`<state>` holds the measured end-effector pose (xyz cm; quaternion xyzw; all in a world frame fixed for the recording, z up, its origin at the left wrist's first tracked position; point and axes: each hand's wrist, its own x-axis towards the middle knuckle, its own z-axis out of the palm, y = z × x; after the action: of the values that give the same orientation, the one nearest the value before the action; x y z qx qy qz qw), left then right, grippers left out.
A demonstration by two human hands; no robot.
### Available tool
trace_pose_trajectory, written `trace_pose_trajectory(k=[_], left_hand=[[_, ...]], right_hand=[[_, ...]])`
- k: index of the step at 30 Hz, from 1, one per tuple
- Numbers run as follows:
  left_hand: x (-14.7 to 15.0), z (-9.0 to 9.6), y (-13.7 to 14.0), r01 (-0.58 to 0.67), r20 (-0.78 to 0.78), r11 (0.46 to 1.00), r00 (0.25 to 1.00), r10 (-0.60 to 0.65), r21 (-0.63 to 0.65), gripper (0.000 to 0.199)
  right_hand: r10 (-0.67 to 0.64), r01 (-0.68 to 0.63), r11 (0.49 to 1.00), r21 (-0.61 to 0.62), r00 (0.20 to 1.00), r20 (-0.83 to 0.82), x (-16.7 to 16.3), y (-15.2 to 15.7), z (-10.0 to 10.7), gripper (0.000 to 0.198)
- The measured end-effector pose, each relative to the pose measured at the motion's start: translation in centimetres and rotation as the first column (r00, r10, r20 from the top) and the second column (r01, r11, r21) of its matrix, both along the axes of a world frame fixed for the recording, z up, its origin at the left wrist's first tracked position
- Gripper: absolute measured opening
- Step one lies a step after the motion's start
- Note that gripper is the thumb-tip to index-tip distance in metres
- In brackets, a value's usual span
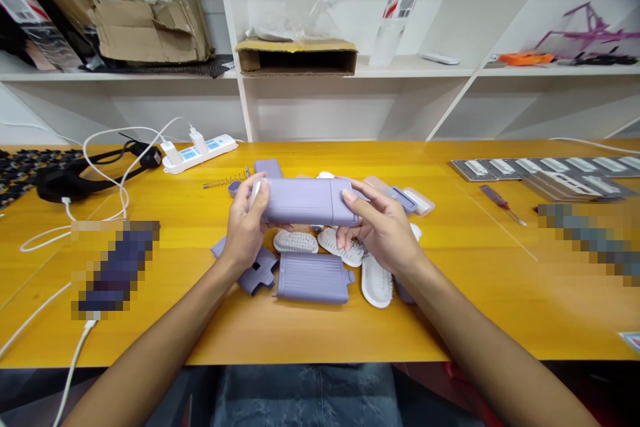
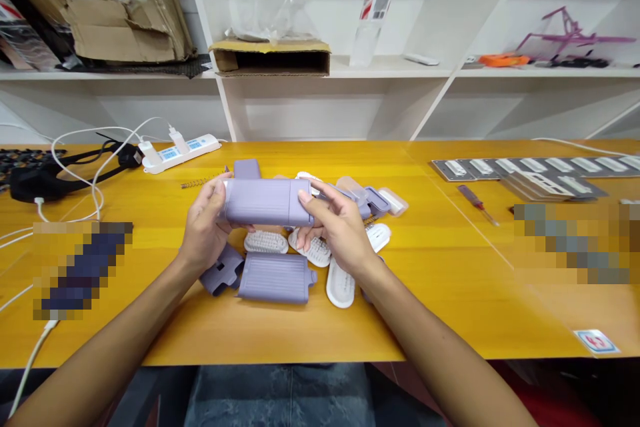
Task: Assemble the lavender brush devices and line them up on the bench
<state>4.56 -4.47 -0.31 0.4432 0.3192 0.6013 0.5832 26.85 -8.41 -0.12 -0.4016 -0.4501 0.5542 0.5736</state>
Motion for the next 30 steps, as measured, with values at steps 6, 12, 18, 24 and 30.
trace_pose_trajectory(k=[6,12,18,24,30], left_hand=[[-0.1,0.2,-0.3,0.108,0.0,0.994,0.994,-0.108,-0.011,0.071],[-0.5,-0.9,0.2,0.115,-0.142,0.983,0.985,-0.094,0.143,0.073],[-0.4,-0.9,0.4,-0.003,-0.09,0.995,0.996,0.012,0.095,0.079],[-0.4,0.5,0.5,0.026,0.163,0.991,0.987,-0.005,-0.129,0.056],[-1.5,0.6,1.8,-0.048,0.186,0.975,0.979,0.089,-0.217,0.05]], right_hand=[[0.0,-0.009,0.995,-0.098,0.996,-0.092,0.4,0.3,0.8,0.034],[0.048,-0.107,0.963,-0.247,0.971,-0.233,1.2,1.0,0.8,0.032],[0.193,-0.237,0.94,-0.247,0.963,-0.19,1.5,1.1,0.5,0.048],[0.209,-0.206,0.978,-0.042,0.931,0.299,1.5,0.1,0.9,0.051],[-0.168,-0.31,0.908,0.282,0.346,0.923,3.4,0.0,1.0,0.018]])
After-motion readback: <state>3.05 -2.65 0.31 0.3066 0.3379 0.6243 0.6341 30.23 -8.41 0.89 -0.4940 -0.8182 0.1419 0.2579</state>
